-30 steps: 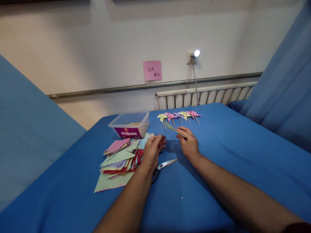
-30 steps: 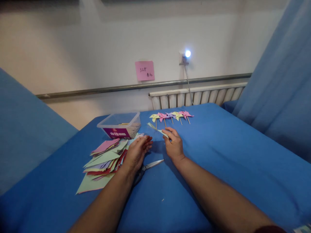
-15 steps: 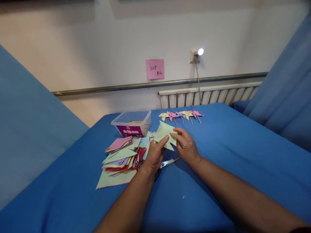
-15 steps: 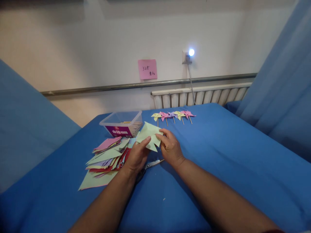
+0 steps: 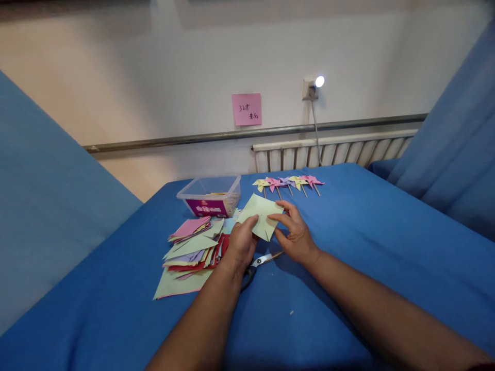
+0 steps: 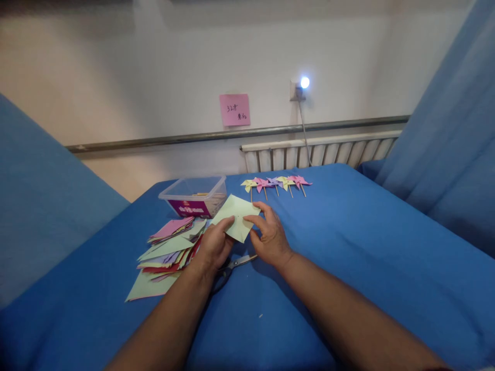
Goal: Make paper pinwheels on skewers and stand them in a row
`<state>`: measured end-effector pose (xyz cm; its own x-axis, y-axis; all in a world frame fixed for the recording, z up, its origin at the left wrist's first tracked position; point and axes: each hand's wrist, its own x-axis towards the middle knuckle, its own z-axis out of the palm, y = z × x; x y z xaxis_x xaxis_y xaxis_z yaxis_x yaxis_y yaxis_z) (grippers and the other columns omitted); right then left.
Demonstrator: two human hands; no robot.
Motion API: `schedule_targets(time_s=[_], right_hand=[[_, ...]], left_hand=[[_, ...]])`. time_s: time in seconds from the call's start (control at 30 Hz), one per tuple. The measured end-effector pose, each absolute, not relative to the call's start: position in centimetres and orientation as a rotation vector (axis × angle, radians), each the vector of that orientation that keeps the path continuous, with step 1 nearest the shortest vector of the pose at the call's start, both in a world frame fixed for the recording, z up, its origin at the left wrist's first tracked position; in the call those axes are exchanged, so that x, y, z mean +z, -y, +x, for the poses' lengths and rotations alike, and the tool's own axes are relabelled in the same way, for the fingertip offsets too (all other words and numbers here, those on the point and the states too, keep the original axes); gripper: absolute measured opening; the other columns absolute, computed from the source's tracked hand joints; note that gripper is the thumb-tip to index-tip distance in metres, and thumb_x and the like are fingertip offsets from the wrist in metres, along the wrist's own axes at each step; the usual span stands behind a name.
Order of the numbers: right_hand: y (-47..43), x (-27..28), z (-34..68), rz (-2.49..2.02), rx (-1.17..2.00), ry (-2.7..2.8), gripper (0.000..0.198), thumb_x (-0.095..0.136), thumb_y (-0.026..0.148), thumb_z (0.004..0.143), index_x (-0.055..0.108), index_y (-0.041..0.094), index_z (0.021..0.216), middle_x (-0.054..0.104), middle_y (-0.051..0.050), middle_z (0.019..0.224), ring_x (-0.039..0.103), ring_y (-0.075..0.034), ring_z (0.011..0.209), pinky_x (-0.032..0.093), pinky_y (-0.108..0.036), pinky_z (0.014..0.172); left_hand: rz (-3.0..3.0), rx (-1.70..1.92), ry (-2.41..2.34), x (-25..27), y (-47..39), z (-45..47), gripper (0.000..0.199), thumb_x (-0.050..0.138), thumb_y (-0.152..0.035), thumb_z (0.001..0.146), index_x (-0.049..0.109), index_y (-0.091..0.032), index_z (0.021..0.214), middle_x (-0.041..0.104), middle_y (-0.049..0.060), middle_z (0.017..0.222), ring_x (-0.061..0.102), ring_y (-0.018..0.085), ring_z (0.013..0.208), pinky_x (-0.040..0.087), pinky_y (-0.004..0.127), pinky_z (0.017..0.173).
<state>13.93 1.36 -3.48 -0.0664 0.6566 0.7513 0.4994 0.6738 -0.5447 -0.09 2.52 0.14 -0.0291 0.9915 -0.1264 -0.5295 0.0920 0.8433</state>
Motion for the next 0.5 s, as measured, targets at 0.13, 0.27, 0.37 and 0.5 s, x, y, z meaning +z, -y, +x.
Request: schedule_targets(time_s=[0.13, 0.27, 0.37, 0.5], right_hand=[[-0.74, -2.80, 14.08, -0.937, 0.160, 1.761, 0.031, 0.060, 0.014, 0.074, 0.065, 0.026, 0.103, 0.038, -0.007, 0.141, 0.040, -0.028, 0.128, 0.036, -0.048, 0.102], [-0.57, -2.47, 14.20, -0.924, 0.155, 1.785, 0.014, 0.064, 0.022, 0.077, 0.067, 0.025, 0.091, 0.044, -0.006, 0.137, 0.043, -0.028, 0.125, 0.036, -0.048, 0.101], [-0.64, -2.58, 14.10, -0.926, 0.190, 1.742, 0.006, 0.063, 0.025, 0.079, 0.067, 0.024, 0.084, 0.049, -0.007, 0.130, 0.048, -0.026, 0.120, 0.038, -0.045, 0.099], [-0.77, -2.92, 13.89, -0.925, 0.314, 1.637, 0.006, 0.060, 0.024, 0.081, 0.065, 0.022, 0.078, 0.055, -0.009, 0.120, 0.052, -0.024, 0.115, 0.041, -0.040, 0.097]], left_hand=[[0.753, 1.354, -0.924, 0.27, -2.65, -0.60, 0.028, 0.070, -0.016, 0.063, 0.069, -0.009, 0.090, 0.073, 0.011, 0.086, 0.068, 0.023, 0.077, 0.054, 0.032, 0.071], [0.832, 1.286, -0.942, 0.45, -2.45, -0.71, 0.031, 0.073, -0.021, 0.062, 0.070, -0.008, 0.090, 0.073, 0.012, 0.086, 0.068, 0.023, 0.075, 0.052, 0.029, 0.065], [0.833, 1.275, -0.952, 0.65, -2.21, -0.47, 0.028, 0.074, -0.021, 0.062, 0.070, -0.009, 0.086, 0.073, 0.011, 0.084, 0.067, 0.022, 0.072, 0.050, 0.027, 0.061], [0.816, 1.276, -0.897, 0.62, -2.12, -0.27, 0.025, 0.074, -0.020, 0.062, 0.068, -0.009, 0.084, 0.072, 0.011, 0.082, 0.067, 0.021, 0.071, 0.050, 0.027, 0.062]])
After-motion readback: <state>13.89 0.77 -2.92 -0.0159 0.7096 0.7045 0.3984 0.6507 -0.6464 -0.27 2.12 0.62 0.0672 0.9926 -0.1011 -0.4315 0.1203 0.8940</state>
